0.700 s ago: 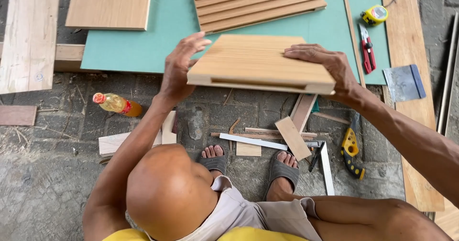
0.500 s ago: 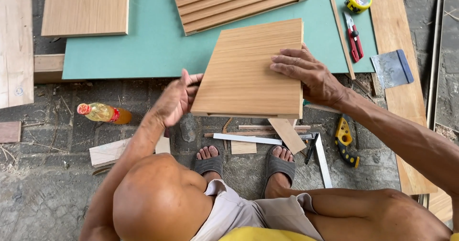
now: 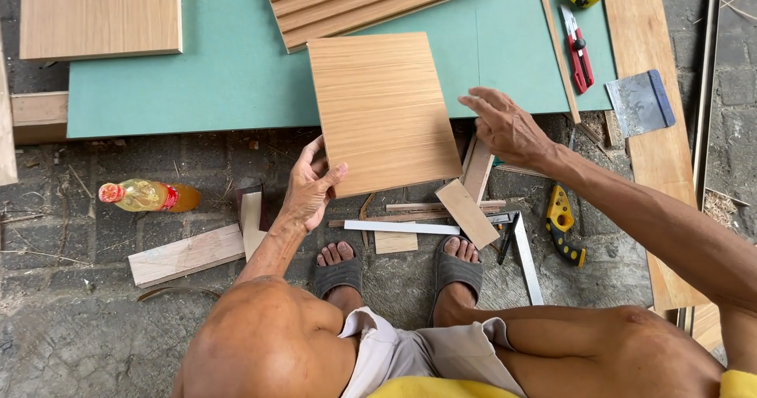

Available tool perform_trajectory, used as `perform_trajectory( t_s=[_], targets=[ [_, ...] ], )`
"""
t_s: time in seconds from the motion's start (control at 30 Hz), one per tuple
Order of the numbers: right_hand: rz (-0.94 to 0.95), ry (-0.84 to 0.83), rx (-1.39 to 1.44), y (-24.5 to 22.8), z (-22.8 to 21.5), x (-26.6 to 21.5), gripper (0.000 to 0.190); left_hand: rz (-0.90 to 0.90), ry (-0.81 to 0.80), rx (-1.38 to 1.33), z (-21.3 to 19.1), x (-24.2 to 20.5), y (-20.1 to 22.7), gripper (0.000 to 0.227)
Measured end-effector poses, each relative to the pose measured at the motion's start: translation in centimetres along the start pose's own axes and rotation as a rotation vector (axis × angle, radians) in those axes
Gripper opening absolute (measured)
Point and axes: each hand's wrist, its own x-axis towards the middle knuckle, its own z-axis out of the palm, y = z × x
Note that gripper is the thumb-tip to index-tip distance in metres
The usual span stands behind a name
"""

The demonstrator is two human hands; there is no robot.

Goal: The person sands a thin wooden strip, measures and marks it against a wooden panel, cuts it with a hand saw, and shaves the edge with a utility knife. The person then fits the strip into a groove on the panel and places the panel on a stack.

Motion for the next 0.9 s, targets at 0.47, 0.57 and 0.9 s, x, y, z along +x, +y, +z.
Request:
perform_trajectory(
  t_s=[0.47,0.57,0.9],
  targets=[
    [0.282,-0.217,0.232,-5.8,1.8,-0.2,0.106,-0.08,0.05,-0.116,-1.0,0.8,-3.0,0.066],
    [0.308,-0.247,0.239,-6.7,1.7,0.3,0.115,-0.085,0.053,-0.118,-0.5,0.4,-2.8,0.067],
    [0.664,-0.31,0.532,-3.2,2.2,1.0,0.092,-0.117,0.032,0.04,-1.3,-0.2,-1.5,0.072]
  ],
)
